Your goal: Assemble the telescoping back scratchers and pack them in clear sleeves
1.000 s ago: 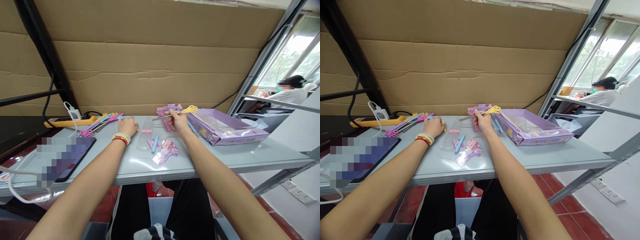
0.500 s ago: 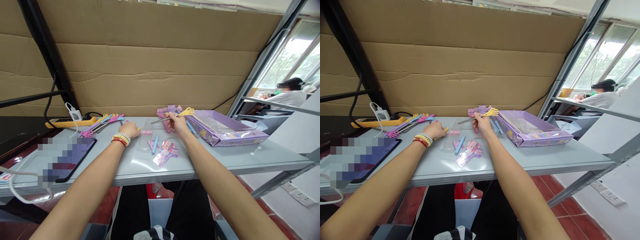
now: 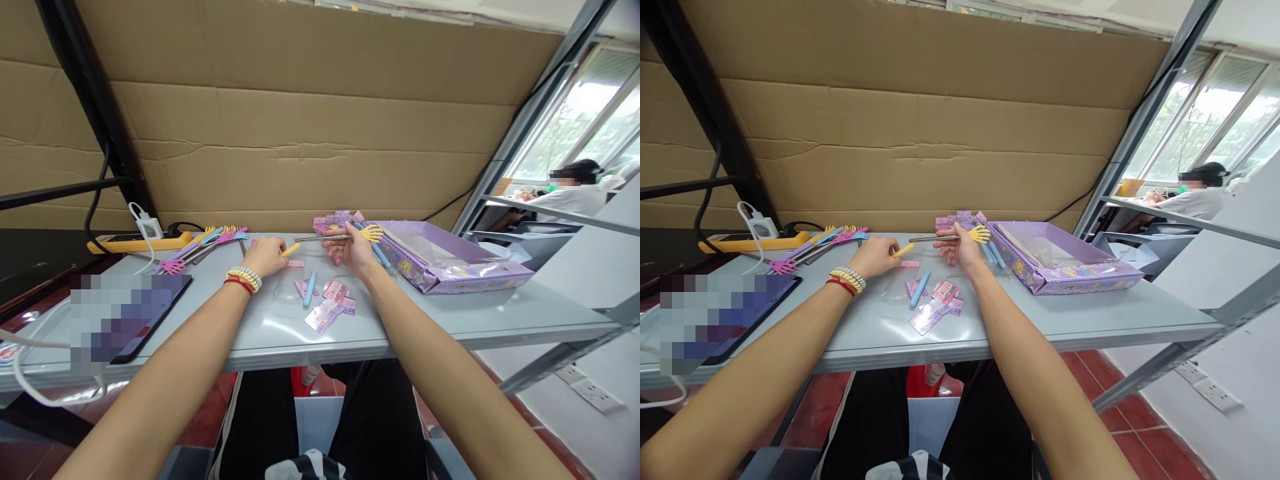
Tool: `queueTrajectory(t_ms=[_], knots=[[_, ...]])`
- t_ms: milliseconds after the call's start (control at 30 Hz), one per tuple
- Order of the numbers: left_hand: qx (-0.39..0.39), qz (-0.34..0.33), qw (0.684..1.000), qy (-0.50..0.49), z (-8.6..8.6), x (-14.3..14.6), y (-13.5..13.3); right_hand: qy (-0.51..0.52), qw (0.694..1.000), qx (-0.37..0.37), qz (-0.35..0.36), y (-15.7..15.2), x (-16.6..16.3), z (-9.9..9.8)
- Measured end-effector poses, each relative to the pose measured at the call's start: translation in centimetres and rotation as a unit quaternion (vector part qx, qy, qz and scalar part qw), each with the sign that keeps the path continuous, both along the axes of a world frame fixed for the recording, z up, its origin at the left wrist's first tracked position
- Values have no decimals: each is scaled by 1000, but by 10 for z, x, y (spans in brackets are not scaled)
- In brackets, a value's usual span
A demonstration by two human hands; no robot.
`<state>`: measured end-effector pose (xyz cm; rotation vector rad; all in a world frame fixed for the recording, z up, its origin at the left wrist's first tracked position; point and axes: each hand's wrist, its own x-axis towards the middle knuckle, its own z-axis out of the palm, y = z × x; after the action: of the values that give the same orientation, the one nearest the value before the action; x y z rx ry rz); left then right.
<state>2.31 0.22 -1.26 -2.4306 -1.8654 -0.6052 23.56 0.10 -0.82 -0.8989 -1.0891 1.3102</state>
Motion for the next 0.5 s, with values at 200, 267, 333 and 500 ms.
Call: queueTrajectory(t_ms=[200, 267, 333, 500], knots=[[31, -13, 999, -23, -4, -2, 7, 25, 999, 19, -17, 3, 3, -1], [32, -15, 999, -29, -5, -3, 8, 39, 998, 24, -37, 3, 4, 0], [33, -17, 999, -34, -6, -3, 9, 42, 998, 15, -42, 3, 5, 1], [42, -25, 998, -41, -7, -5, 10, 44, 999, 1, -33, 2, 5, 3]])
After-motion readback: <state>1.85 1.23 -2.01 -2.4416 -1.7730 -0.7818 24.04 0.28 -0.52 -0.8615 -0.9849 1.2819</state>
